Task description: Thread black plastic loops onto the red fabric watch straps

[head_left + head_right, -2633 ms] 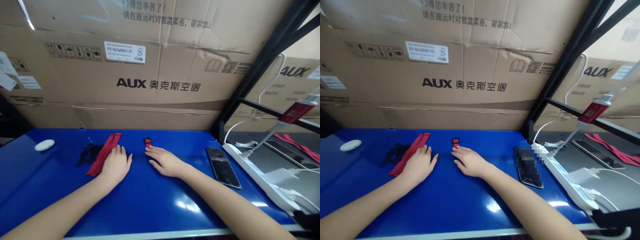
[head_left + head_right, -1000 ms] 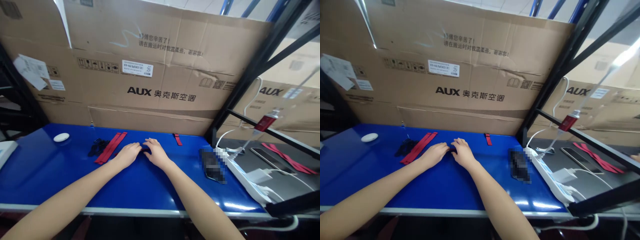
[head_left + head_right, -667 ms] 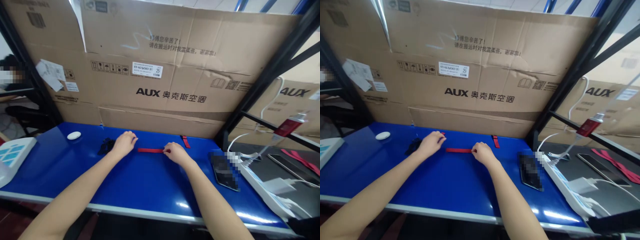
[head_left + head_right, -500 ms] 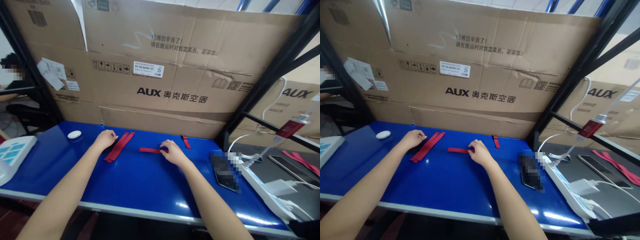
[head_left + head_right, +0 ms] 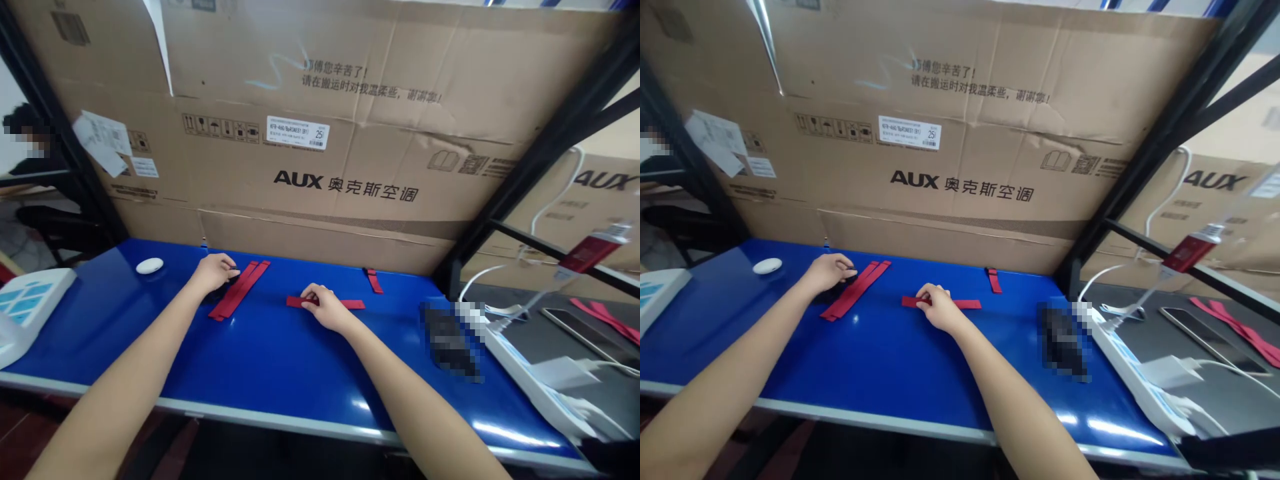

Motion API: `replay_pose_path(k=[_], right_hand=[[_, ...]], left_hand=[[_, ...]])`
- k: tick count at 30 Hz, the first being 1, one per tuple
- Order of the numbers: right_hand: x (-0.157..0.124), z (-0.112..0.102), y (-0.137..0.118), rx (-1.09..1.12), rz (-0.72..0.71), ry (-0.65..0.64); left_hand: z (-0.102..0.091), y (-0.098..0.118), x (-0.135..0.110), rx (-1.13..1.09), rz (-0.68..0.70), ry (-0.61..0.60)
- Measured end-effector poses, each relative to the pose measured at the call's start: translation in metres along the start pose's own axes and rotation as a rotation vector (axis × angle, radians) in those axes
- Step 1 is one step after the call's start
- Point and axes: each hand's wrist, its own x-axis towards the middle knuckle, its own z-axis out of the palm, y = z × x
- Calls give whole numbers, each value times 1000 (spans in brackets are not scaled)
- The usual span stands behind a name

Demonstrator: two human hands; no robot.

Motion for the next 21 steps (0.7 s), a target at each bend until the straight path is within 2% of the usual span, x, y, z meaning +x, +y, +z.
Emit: replay_pose_path(k=[1,4,7,9,13,21], right_hand=[[0,-2,-1,42,-20,-10],[1,-8,-6,153,-68,-29],[0,-12,-9,241,-80,-52],[-1,-14,-9,282,-97,-80],[-2,-16,-10,305,-124,-91],[-2,-20,-8,289,-149,-95]], left_hand=[[8,12,-4,-66,-8,-37],[39,46,-19,-561,8,-259],[67,68,-34,-709,13,-416],[78,72,-41,-763,0,-461],[81,71,-45,-869,-40,-507],[78,73,-46,-931,-92,-557]])
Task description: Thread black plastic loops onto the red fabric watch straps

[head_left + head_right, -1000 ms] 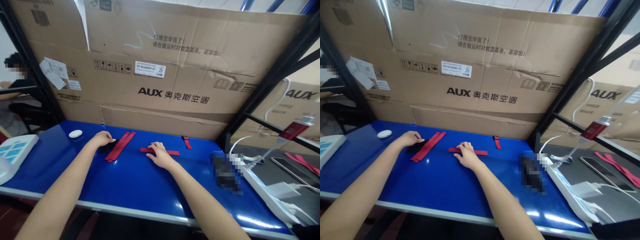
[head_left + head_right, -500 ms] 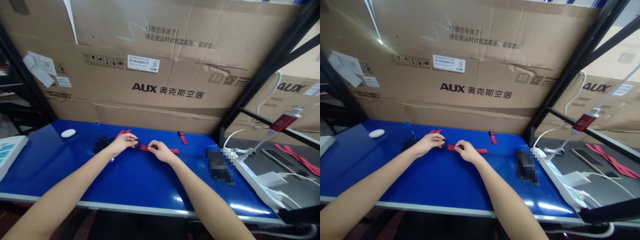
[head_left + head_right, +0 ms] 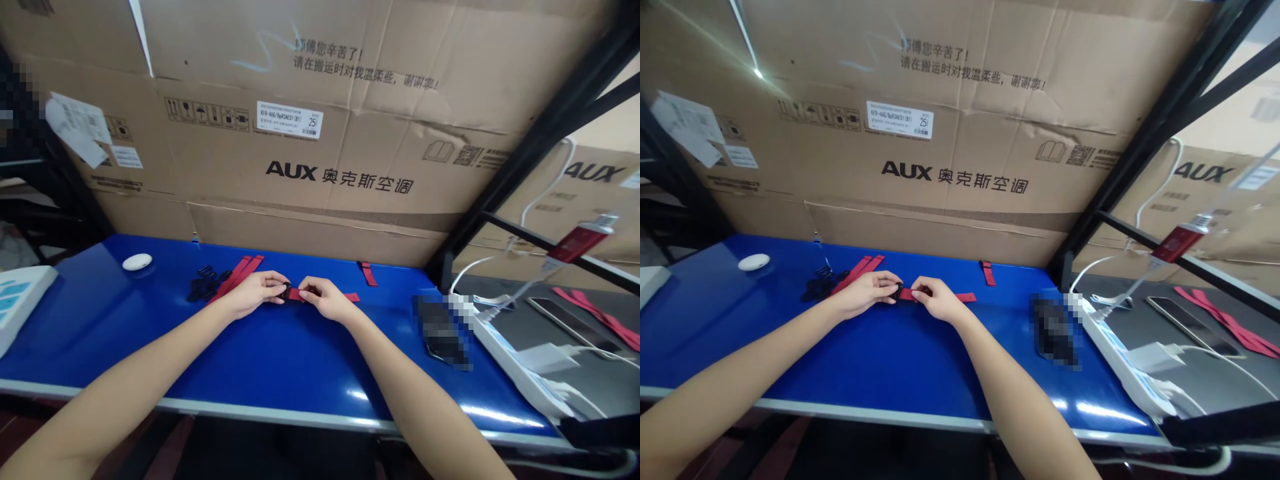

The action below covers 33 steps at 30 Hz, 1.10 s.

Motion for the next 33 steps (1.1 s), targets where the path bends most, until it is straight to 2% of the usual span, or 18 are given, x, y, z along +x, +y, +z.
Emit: replay_pose_path(k=[7,12,15,17,20,21,23,24,25,27,29,33], right_hand=[[0,0,-1,62,-4,-29],[1,14,-3,207,87,83],[0,19,-3,104,60,84],[0,19,-1,4,28,85],[2,14,4,-13,31,123],[2,11,5,0,45,150],[3,6,8,30,82,217],[3,3,9,57,108,248],[3,1,10,97,138,271],[3,-2,13,194,204,291],[4,-4,15,267,243,301],[5,-5,20,256,202,345]], left_hand=[[6,1,-3,-14,15,-29],[19,-4,-3,-3,-5,-12],[24,-6,-2,-12,8,-32],[21,0,-2,67,16,-74],[2,19,-7,419,25,-87],[-10,28,-9,594,58,-19],[-38,44,-15,963,127,231],[-54,50,-19,1130,97,360],[-69,55,-22,1272,19,429],[-93,60,-28,1354,-92,474],[-106,60,-31,1388,-194,451],[-104,52,-27,1452,-314,406]])
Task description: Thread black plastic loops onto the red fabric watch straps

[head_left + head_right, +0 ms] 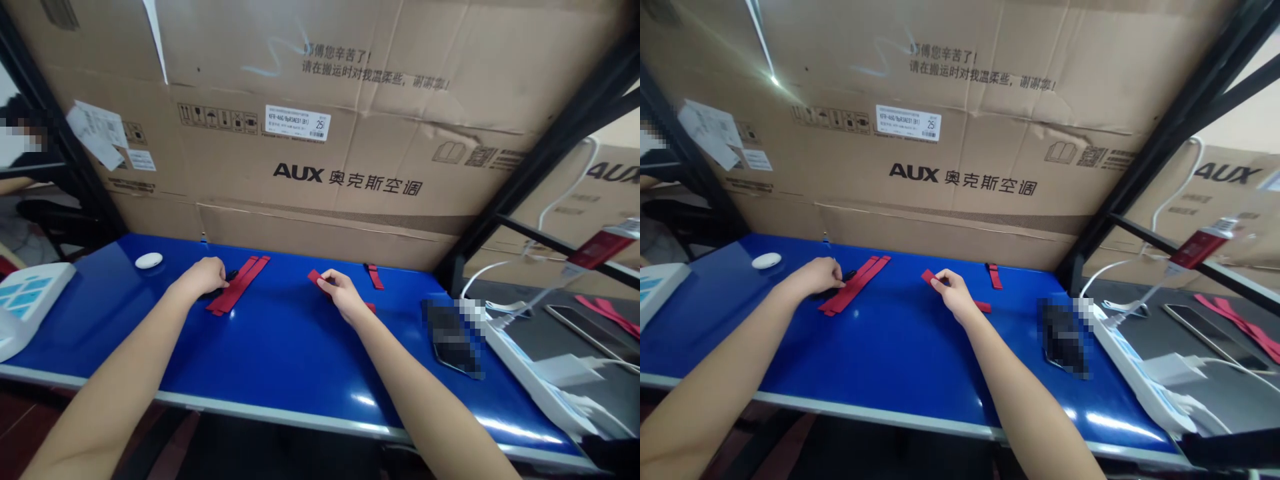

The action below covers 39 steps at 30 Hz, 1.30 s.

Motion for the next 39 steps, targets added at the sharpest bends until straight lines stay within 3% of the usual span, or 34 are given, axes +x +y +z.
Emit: replay_pose_path(k=[6,9,13,18,23,34,39], right_hand=[[1,-3,0,101,-12,-14],[-2,-3,-4,67,-22,-74],[-8,0,-11,-32,-60,-256],[-15,4,-18,-79,-122,-347],[-15,0,-20,-77,-183,-339],[-14,-1,-23,26,-200,-321],[-16,14,-20,350,-124,-239]], left_hand=[[1,21,-10,161,12,143],[1,39,-17,-198,93,216],[16,79,-28,-1042,335,-34],[45,116,-42,-1330,360,-247],[54,121,-44,-1493,317,-368],[55,121,-42,-1616,246,-383],[59,127,-45,-1659,267,-366]])
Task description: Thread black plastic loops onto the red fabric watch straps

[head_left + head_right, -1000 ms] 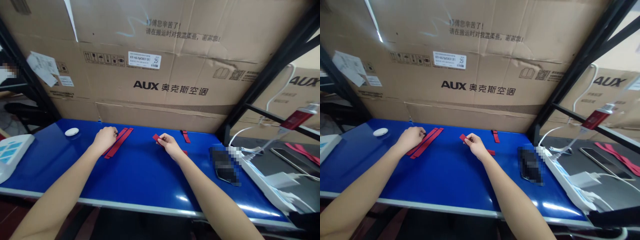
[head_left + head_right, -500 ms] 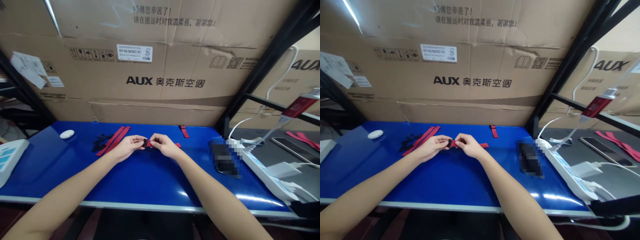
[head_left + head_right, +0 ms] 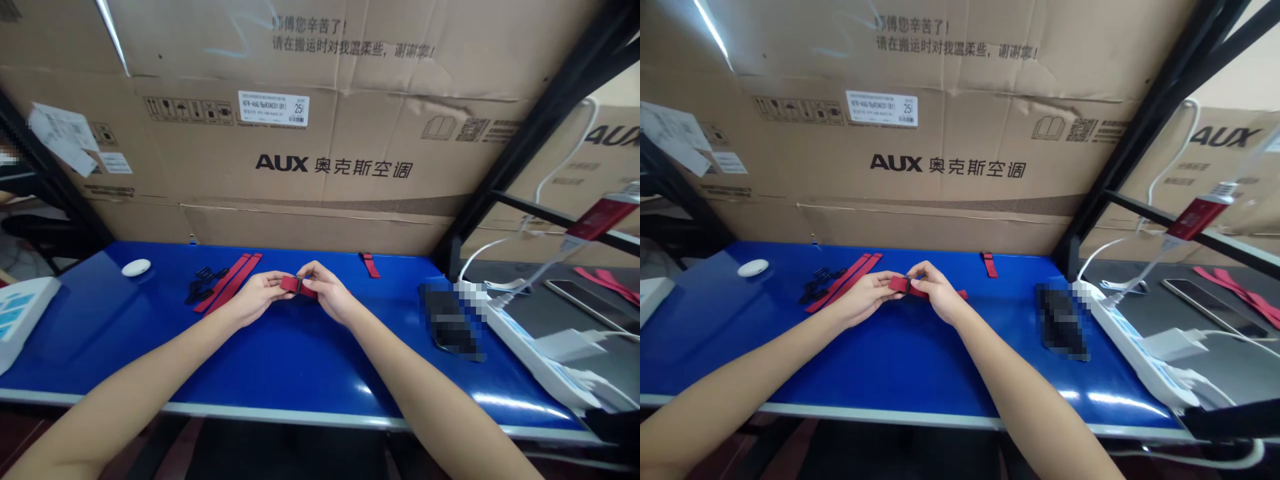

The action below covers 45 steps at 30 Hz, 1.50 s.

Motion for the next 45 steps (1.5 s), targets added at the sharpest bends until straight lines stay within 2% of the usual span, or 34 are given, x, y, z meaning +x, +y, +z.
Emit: replay_pose_path(k=[2,5,9,10,15,18,25,29,31,33,36,39,42,45], right_hand=[[-1,7,2,57,19,1],[-3,11,3,-40,24,-13],[-2,2,-2,-33,1,-12],[-1,-2,-3,-89,-6,-19],[-1,-11,-4,-682,-47,-58],[-3,-7,-1,-803,-93,-37],[-7,4,1,-797,-101,40],[-5,4,2,-593,-43,67],[-3,-2,1,-439,29,17],[-2,-12,1,-424,32,-17],[0,-31,5,-748,-77,31],[2,-45,15,-1046,-1,38],[6,-54,25,-1099,91,89],[9,-60,27,-993,128,173]], left_hand=[[3,-3,-1,7,-10,-26],[8,-8,-3,48,-32,-52],[7,-14,-1,220,16,3],[6,-15,-1,279,46,25],[2,-13,0,544,175,99],[3,-11,-3,614,207,127],[8,-10,-7,687,221,139],[8,-9,-6,511,225,75],[5,-8,-5,426,191,31],[2,-6,-3,375,157,8],[-2,-3,-1,325,116,-34],[-9,2,2,332,101,-80],[-20,8,6,450,136,-28],[-36,12,12,665,211,156]])
